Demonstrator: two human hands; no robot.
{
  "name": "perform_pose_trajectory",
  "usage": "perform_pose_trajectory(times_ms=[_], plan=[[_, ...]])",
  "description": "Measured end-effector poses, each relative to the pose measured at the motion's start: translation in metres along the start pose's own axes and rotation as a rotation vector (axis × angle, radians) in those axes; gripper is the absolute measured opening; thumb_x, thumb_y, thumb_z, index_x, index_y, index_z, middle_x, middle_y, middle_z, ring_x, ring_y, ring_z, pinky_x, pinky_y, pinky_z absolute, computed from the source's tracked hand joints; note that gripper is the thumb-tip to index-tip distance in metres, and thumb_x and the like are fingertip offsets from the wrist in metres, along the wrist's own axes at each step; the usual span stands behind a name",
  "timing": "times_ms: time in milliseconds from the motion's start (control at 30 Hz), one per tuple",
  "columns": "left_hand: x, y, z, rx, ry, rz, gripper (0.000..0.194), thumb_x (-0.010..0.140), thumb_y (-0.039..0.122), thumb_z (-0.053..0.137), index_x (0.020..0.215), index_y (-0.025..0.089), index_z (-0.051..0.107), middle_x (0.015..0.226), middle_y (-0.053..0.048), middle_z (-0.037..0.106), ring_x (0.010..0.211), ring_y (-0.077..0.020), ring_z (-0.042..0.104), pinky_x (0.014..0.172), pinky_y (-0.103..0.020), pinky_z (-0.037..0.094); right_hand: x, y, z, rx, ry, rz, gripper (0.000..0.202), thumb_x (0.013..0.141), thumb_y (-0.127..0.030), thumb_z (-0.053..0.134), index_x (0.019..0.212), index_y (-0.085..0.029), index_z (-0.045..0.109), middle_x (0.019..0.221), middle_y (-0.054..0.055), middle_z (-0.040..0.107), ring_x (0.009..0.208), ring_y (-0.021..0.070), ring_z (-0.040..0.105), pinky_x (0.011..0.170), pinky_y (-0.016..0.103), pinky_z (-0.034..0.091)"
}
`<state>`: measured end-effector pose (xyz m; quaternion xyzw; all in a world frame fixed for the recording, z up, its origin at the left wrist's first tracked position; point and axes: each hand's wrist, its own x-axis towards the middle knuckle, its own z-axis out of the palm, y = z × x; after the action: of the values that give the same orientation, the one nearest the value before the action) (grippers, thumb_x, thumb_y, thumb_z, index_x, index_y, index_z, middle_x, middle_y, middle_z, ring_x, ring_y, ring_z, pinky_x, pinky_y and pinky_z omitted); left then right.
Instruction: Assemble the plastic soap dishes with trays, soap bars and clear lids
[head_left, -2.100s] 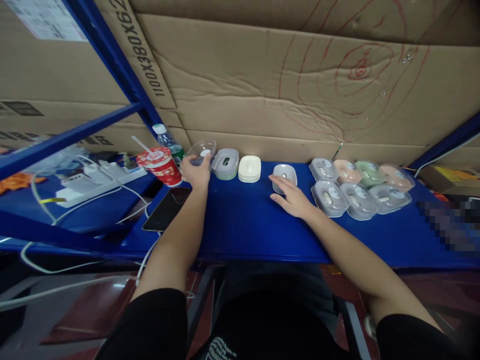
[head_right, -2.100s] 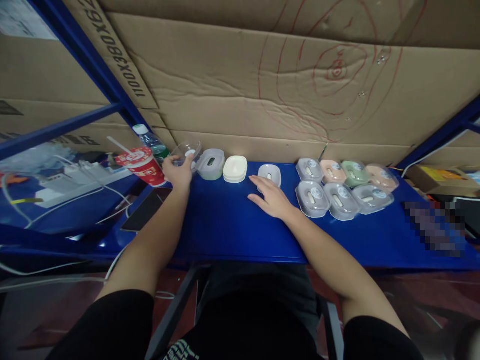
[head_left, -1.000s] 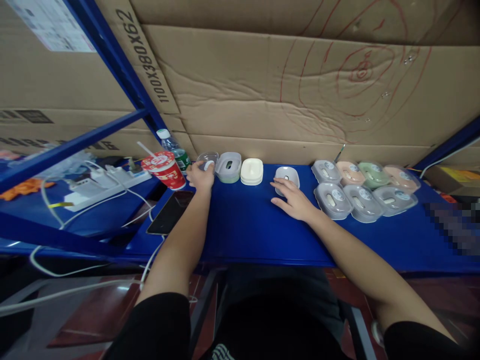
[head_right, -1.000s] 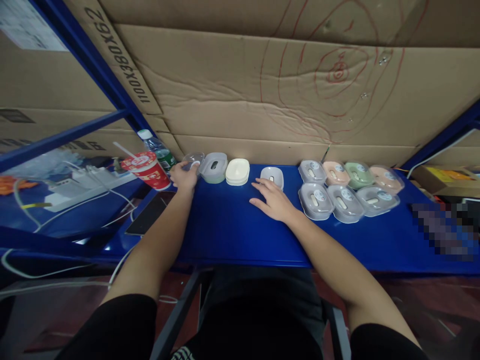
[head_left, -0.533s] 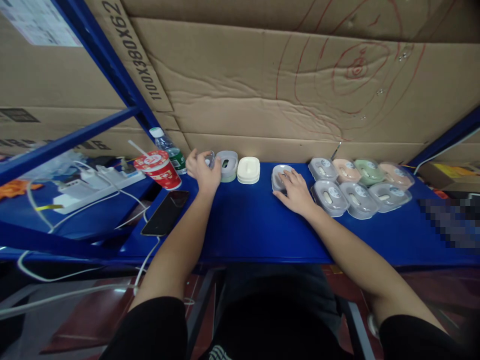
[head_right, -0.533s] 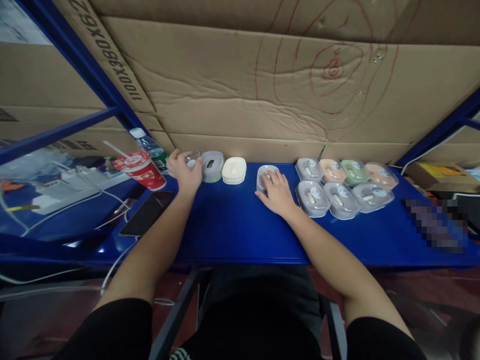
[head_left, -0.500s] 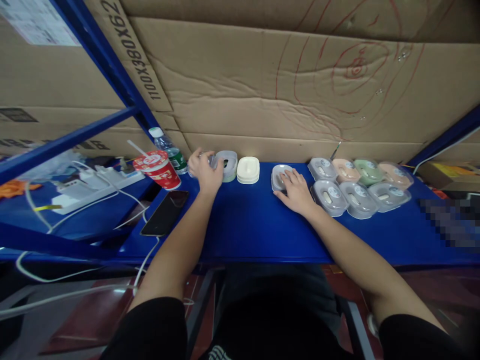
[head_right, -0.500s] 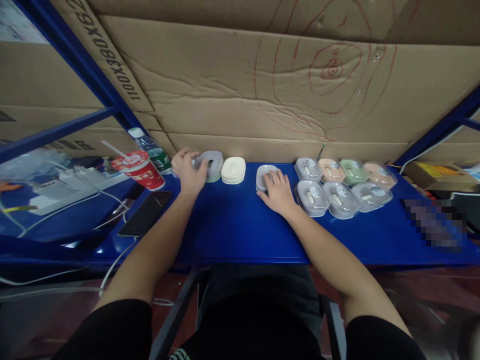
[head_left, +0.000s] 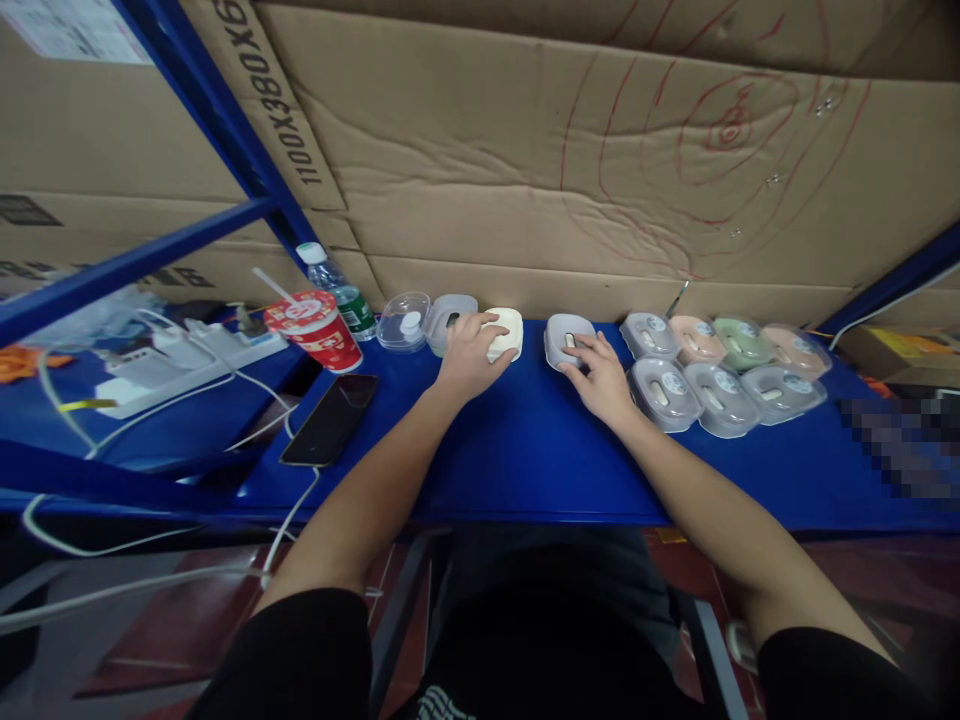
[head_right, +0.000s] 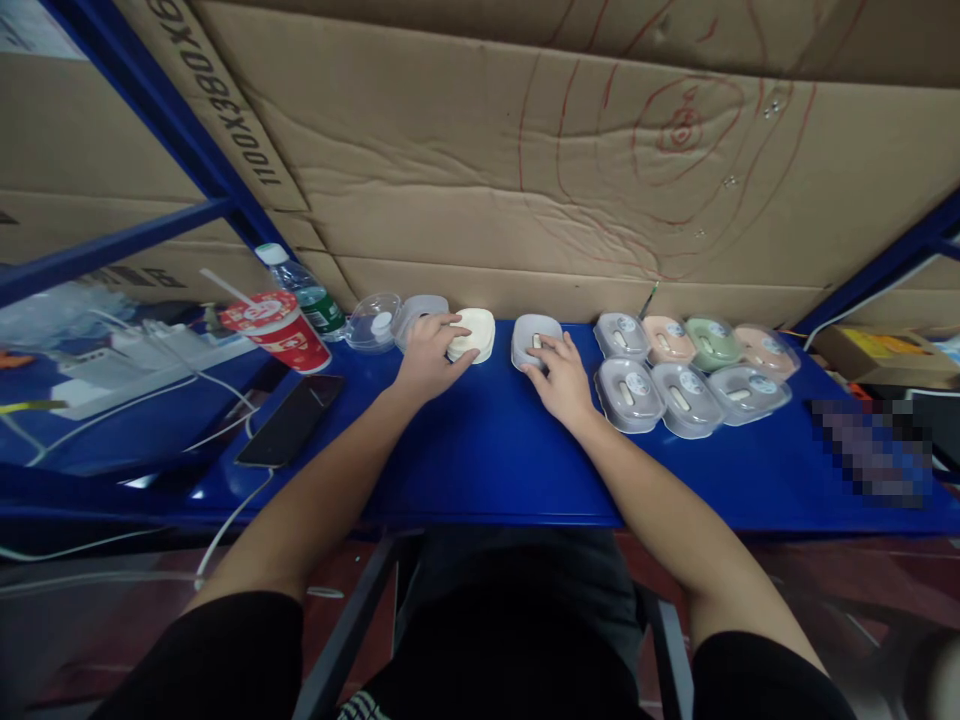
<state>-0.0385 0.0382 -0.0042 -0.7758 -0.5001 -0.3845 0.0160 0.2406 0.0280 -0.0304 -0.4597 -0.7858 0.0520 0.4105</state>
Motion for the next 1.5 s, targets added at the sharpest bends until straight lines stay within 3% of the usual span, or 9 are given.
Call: perform_pose_trajectory(times_ms=[133, 233, 333, 467, 700, 967, 1100, 1233, 1500], plan=[[-0.002, 0.003, 0.005, 0.006, -0.056, 0.066, 0.042, 0.087, 0.049, 0.083, 0.121, 0.026, 0.075, 0.141, -0.012, 0.067, 0.135, -0.0363, 0.058, 0.119, -0.056, 0.041, 0.0, -0.01, -0.004, 0.053, 0.042, 0.001, 0.034, 0.1, -0.05, 0.068, 0.121, -0.027, 0.081, 0.141, 0.012, 0.073, 0.14, 0.0349, 0.063, 0.133, 0.07, 0.027], [-0.006, 0.011, 0.012, -0.028, -0.095, 0.131, 0.068, 0.083, 0.063, 0.085, 0.136, 0.024, 0.069, 0.145, -0.015, 0.066, 0.138, -0.0381, 0.058, 0.119, -0.057, 0.042, -0.003, -0.018, -0.003, 0.076, 0.045, 0.003, 0.033, 0.098, -0.051, 0.07, 0.118, -0.028, 0.082, 0.141, 0.011, 0.073, 0.14, 0.0346, 0.063, 0.132, 0.069, 0.029], [-0.009, 0.02, 0.019, -0.06, -0.114, 0.185, 0.089, 0.085, 0.079, 0.075, 0.15, 0.02, 0.06, 0.151, -0.019, 0.062, 0.143, -0.0391, 0.055, 0.12, -0.057, 0.041, -0.006, -0.028, 0.001, 0.096, 0.047, 0.009, 0.031, 0.096, -0.05, 0.073, 0.113, -0.026, 0.083, 0.142, 0.013, 0.072, 0.139, 0.0344, 0.064, 0.132, 0.067, 0.032], [-0.011, 0.025, 0.025, -0.074, -0.133, 0.216, 0.102, 0.085, 0.091, 0.06, 0.155, 0.016, 0.054, 0.154, -0.022, 0.06, 0.146, -0.04, 0.052, 0.121, -0.057, 0.038, -0.011, -0.038, 0.004, 0.132, 0.035, 0.03, 0.026, 0.094, -0.046, 0.075, 0.109, -0.026, 0.084, 0.141, 0.013, 0.072, 0.138, 0.0341, 0.065, 0.131, 0.068, 0.033], [-0.012, 0.024, 0.026, -0.054, -0.178, 0.193, 0.101, 0.085, 0.088, 0.064, 0.158, 0.02, 0.052, 0.157, -0.021, 0.057, 0.149, -0.0414, 0.049, 0.121, -0.059, 0.035, -0.012, -0.043, 0.004, 0.158, 0.058, 0.039, 0.02, 0.091, -0.044, 0.079, 0.1, -0.026, 0.083, 0.135, 0.012, 0.074, 0.134, 0.0334, 0.067, 0.131, 0.067, 0.035], [-0.014, 0.025, 0.027, -0.022, -0.199, 0.208, 0.108, 0.08, 0.087, 0.072, 0.159, 0.017, 0.051, 0.157, -0.023, 0.057, 0.148, -0.0429, 0.049, 0.122, -0.059, 0.034, -0.011, -0.041, 0.005, 0.143, 0.083, 0.05, 0.018, 0.091, -0.041, 0.08, 0.097, -0.025, 0.083, 0.13, 0.013, 0.076, 0.13, 0.0342, 0.07, 0.13, 0.067, 0.036], [-0.014, 0.024, 0.027, -0.033, -0.2, 0.235, 0.114, 0.077, 0.093, 0.068, 0.159, 0.016, 0.05, 0.156, -0.024, 0.057, 0.148, -0.0437, 0.05, 0.122, -0.06, 0.033, -0.01, -0.042, 0.003, 0.154, 0.111, 0.072, 0.017, 0.091, -0.04, 0.079, 0.098, -0.025, 0.082, 0.132, 0.012, 0.075, 0.133, 0.035, 0.068, 0.13, 0.068, 0.036], [-0.014, 0.026, 0.027, -0.019, -0.184, 0.2, 0.108, 0.084, 0.091, 0.061, 0.159, 0.015, 0.049, 0.156, -0.024, 0.057, 0.147, -0.0425, 0.05, 0.122, -0.06, 0.033, -0.01, -0.044, 0.002, 0.189, 0.12, 0.069, 0.019, 0.091, -0.041, 0.078, 0.097, -0.024, 0.083, 0.132, 0.013, 0.074, 0.134, 0.0349, 0.067, 0.131, 0.066, 0.035], [-0.016, 0.025, 0.028, -0.018, -0.216, 0.231, 0.117, 0.078, 0.091, 0.069, 0.163, 0.015, 0.044, 0.16, -0.024, 0.053, 0.15, -0.0435, 0.047, 0.125, -0.06, 0.029, -0.011, -0.046, 0.001, 0.254, 0.169, 0.083, 0.02, 0.089, -0.042, 0.08, 0.095, -0.023, 0.083, 0.135, 0.014, 0.073, 0.14, 0.0368, 0.063, 0.13, 0.066, 0.035]])
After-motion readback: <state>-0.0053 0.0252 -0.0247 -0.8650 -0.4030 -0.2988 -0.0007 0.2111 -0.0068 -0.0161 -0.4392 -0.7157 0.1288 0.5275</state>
